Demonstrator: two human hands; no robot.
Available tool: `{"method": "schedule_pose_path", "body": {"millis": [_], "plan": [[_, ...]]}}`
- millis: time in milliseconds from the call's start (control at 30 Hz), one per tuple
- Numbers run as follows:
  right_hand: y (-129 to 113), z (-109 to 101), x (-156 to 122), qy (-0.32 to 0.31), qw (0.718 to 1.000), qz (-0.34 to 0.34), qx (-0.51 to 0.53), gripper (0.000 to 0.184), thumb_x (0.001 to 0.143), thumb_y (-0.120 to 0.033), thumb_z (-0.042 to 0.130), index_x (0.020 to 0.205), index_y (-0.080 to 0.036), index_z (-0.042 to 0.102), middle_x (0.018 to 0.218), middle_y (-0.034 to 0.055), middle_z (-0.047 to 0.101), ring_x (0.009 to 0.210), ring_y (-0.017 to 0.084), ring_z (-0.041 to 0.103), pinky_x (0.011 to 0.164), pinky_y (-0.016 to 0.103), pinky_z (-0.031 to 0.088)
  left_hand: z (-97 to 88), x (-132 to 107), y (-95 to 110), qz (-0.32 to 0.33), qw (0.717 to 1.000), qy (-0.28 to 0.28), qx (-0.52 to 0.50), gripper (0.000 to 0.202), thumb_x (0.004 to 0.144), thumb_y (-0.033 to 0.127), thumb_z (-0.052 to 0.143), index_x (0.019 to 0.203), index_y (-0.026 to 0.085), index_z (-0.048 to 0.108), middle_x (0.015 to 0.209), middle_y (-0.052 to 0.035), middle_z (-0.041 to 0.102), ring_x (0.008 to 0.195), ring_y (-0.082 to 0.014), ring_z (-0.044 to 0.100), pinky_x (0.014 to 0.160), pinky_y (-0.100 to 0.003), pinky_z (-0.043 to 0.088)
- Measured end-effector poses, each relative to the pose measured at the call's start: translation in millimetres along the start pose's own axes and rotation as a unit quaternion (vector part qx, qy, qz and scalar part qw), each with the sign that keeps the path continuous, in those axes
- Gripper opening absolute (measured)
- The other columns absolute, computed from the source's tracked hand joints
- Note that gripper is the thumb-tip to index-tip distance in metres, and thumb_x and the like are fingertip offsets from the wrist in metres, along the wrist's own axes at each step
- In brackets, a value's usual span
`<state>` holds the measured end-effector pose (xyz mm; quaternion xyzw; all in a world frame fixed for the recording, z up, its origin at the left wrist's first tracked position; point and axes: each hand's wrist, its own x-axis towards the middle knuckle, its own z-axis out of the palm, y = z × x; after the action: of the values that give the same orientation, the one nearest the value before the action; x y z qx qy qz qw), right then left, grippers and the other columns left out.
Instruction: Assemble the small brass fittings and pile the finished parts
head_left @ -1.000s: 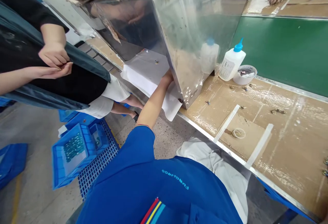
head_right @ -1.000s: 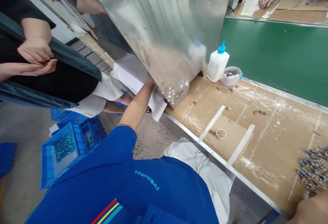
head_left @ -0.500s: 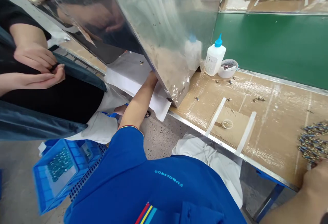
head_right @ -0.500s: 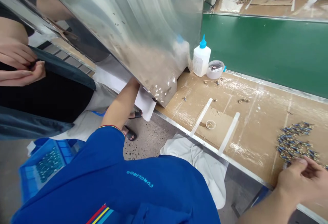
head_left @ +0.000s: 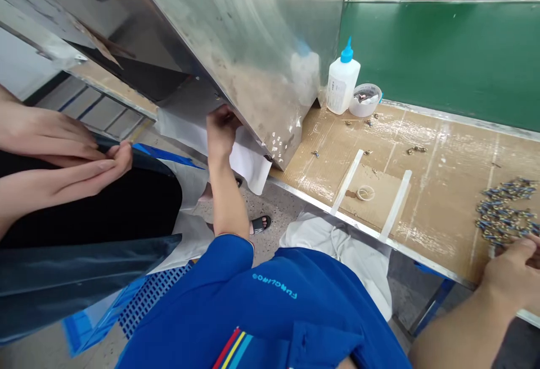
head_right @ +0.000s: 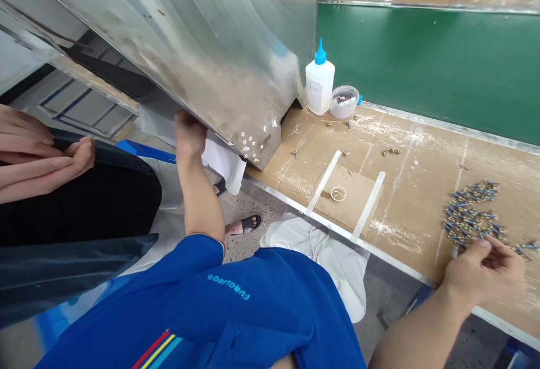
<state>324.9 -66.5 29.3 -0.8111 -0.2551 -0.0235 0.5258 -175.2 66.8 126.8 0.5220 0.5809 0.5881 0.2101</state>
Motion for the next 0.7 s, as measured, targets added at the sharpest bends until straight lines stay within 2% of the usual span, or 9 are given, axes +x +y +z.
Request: {"method": "schedule_pose_path", "body": {"millis": [67, 100, 167, 267, 333, 433, 567, 633, 700], "plan": [[2.2, 1.0, 1.1, -0.003, 1.0, -0.005, 0.0, 0.03, 0.058, -0.056, 0.061, 0.061, -0.035, 0.04, 0.055, 0.0035, 0.043, 0.072, 0.044, 0.067, 0.076, 0.072, 0.051, -7.3, -23.0, -10.8, -0.052, 0.997, 0.034, -0.039, 0.022, 0.083, -0.005, 0.072, 0.076, 0.013, 0.062, 0.06, 0.0074, 0.062, 0.061, -0.0053, 0.057, 0.07, -0.021, 0.056], [2.6, 1.1, 1.3, -0.007, 1.0, -0.009, -0.001, 0.03, 0.059, -0.056, 0.061, 0.061, -0.035, 0.04, 0.055, 0.0035, 0.043, 0.072, 0.044, 0.067, 0.076, 0.071, 0.051, -11.2, -38.7, -14.2, -0.075, 0.994, 0.047, -0.065, 0.022, 0.08, -0.005, 0.074, 0.076, 0.013, 0.063, 0.061, 0.0068, 0.063, 0.06, -0.0055, 0.058, 0.065, -0.02, 0.055], [2.3, 0.8, 1.1, -0.008, 1.0, -0.016, -0.003, 0.031, 0.06, -0.056, 0.061, 0.062, -0.035, 0.038, 0.056, 0.0034, 0.043, 0.071, 0.043, 0.066, 0.074, 0.069, 0.051, -17.5, -72.4, -16.6, -0.102, 0.987, 0.05, -0.113, 0.02, 0.078, 0.008, 0.083, 0.078, 0.014, 0.064, 0.063, 0.0049, 0.066, 0.058, -0.0064, 0.061, 0.06, -0.02, 0.055], [1.7, 0.4, 0.3, 0.002, 0.999, -0.032, -0.007, 0.03, 0.063, -0.052, 0.061, 0.061, -0.035, 0.036, 0.057, 0.0042, 0.044, 0.07, 0.039, 0.065, 0.073, 0.066, 0.051, -21.2, -114.2, -9.9, -0.131, 0.977, 0.013, -0.17, 0.039, 0.067, 0.035, 0.094, 0.074, 0.016, 0.061, 0.063, 0.0027, 0.067, 0.055, -0.0076, 0.062, 0.054, -0.02, 0.054], [3.4, 0.9, 0.6, 0.006, 0.999, -0.038, -0.014, 0.028, 0.064, -0.048, 0.061, 0.062, -0.034, 0.037, 0.059, 0.0045, 0.044, 0.071, 0.038, 0.064, 0.073, 0.065, 0.05, -18.2, -131.9, -2.1, -0.162, 0.965, -0.035, -0.205, 0.047, 0.06, 0.041, 0.097, 0.071, 0.017, 0.057, 0.065, 0.0015, 0.068, 0.055, -0.0086, 0.063, 0.05, -0.019, 0.053], [10.5, 2.5, 3.2, 0.008, 0.999, -0.043, -0.03, 0.023, 0.064, -0.042, 0.061, 0.065, -0.033, 0.04, 0.062, 0.0043, 0.045, 0.072, 0.037, 0.063, 0.076, 0.063, 0.049, -4.5, -147.2, 7.3, -0.212, 0.934, -0.136, -0.254, 0.05, 0.06, 0.041, 0.097, 0.069, 0.017, 0.054, 0.067, 0.0004, 0.07, 0.054, -0.0098, 0.064, 0.048, -0.019, 0.053], [21.6, 3.7, 7.2, 0.016, 0.998, -0.055, -0.027, 0.017, 0.065, -0.04, 0.058, 0.07, -0.031, 0.045, 0.065, 0.0046, 0.049, 0.072, 0.034, 0.063, 0.079, 0.06, 0.051, 28.1, -159.7, 8.9, -0.252, 0.872, -0.275, -0.318, 0.04, 0.068, 0.038, 0.093, 0.075, 0.017, 0.059, 0.069, -0.0002, 0.071, 0.056, -0.0104, 0.066, 0.052, -0.02, 0.057], [25.6, 3.4, 8.5, 0.01, 0.998, -0.062, -0.015, 0.017, 0.065, -0.041, 0.055, 0.072, -0.03, 0.045, 0.067, 0.0046, 0.051, 0.07, 0.031, 0.063, 0.077, 0.056, 0.052, 45.8, -164.0, 6.8, -0.261, 0.844, -0.327, -0.336, 0.036, 0.071, 0.039, 0.091, 0.081, 0.017, 0.065, 0.071, -0.0009, 0.071, 0.058, -0.0111, 0.067, 0.055, -0.022, 0.058], [28.8, 2.6, 9.3, 0.0, 0.998, -0.061, -0.006, 0.018, 0.066, -0.042, 0.053, 0.075, -0.028, 0.047, 0.071, 0.0046, 0.052, 0.07, 0.028, 0.062, 0.075, 0.051, 0.053, 61.4, -166.3, 4.8, -0.26, 0.828, -0.368, -0.334, 0.034, 0.074, 0.043, 0.089, 0.086, 0.016, 0.071, 0.071, -0.0025, 0.072, 0.06, -0.0121, 0.068, 0.057, -0.023, 0.059]]}}
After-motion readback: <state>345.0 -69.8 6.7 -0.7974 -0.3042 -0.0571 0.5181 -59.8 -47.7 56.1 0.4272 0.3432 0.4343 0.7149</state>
